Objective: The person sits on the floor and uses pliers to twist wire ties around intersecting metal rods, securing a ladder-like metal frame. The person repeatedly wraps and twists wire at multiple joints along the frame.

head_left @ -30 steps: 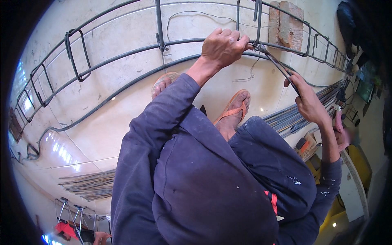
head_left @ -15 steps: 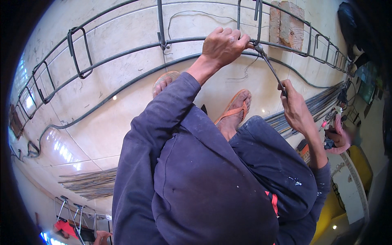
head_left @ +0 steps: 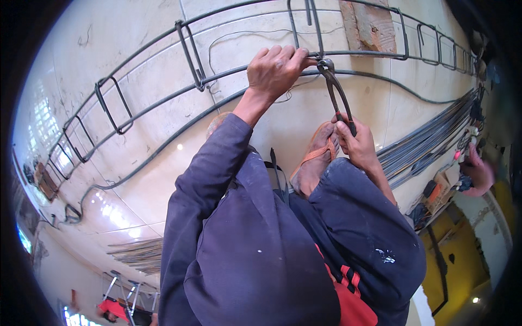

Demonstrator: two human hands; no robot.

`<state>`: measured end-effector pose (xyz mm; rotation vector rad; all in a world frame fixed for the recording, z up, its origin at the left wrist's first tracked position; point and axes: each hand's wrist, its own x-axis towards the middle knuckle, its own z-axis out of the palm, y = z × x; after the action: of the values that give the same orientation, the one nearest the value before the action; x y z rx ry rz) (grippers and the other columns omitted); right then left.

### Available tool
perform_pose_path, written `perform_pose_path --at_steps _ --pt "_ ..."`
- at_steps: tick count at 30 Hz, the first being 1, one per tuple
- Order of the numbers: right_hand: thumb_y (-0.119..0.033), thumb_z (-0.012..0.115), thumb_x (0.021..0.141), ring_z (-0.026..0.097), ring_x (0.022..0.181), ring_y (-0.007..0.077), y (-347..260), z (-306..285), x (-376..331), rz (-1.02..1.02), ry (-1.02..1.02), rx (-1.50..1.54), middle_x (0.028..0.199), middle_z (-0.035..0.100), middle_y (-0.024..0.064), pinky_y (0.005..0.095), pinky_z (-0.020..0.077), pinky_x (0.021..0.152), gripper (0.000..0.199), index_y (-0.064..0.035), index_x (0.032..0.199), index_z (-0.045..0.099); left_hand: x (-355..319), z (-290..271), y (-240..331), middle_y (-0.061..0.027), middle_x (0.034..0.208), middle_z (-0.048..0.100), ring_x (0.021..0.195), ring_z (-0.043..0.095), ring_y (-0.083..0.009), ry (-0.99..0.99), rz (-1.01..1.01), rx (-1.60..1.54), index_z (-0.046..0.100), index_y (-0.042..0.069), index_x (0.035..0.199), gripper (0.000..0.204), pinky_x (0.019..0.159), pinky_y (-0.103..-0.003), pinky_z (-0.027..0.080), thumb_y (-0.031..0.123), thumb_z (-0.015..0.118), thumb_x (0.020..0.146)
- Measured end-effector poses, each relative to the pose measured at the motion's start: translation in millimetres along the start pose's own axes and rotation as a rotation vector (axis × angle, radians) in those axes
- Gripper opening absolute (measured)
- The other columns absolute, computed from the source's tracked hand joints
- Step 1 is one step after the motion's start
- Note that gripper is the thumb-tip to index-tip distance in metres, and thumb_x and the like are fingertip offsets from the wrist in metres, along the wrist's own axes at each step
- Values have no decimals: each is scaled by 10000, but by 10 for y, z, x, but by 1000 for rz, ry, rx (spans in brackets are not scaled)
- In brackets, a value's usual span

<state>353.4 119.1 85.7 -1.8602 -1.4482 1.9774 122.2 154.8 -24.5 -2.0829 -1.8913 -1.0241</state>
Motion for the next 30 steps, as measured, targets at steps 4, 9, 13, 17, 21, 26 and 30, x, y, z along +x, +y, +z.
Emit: perform_pose_path --at_steps 4,9,13,17,21,26,30 --pt "-184 564 974 479 640 67 88 -21 73 -70 -9 -3 703 552 5 258 418 587 217 18 1036 611 8 -36 -2 73 603 547 528 539 -98 -32 16 78 664 221 821 251 488 -259 352 459 732 783" --pt "-195 579 956 563 692 163 298 78 210 -236 67 -130 760 622 139 323 469 668 231 24 1012 626 -18 -17 -2 62 607 507 540 511 -102 -66 15 65 652 226 815 274 508 -267 355 499 665 830" --pt "-214 586 953 595 714 208 314 90 283 -299 69 -144 798 641 168 336 478 698 251 27 1014 623 0 -30 -11 62 612 536 538 534 -106 -85 19 89 655 228 826 249 494 -271 354 473 693 816" --pt "-221 590 955 584 685 192 369 70 289 -374 66 -101 770 637 140 326 474 671 257 26 1017 625 23 -82 3 50 620 530 537 535 -112 -121 41 124 660 227 844 223 485 -279 350 433 732 795" --pt "-232 584 969 517 594 106 416 95 233 -107 -112 204 706 561 29 262 424 556 250 7 1023 634 13 -40 0 49 586 445 507 468 -109 -67 59 131 651 246 832 213 482 -284 294 452 700 818" --pt "-250 567 988 405 544 30 390 187 186 44 -325 652 722 448 -33 192 320 460 241 -20 1055 596 -4 -35 -13 48 578 426 501 458 -109 -73 58 154 643 246 815 220 477 -287 287 461 686 833" --pt "-261 558 995 366 529 17 401 233 177 100 -489 845 713 419 -30 182 280 428 254 -27 1093 557 1 -34 -25 48 576 427 496 455 -111 -62 64 151 642 246 806 223 474 -288 284 463 677 842"
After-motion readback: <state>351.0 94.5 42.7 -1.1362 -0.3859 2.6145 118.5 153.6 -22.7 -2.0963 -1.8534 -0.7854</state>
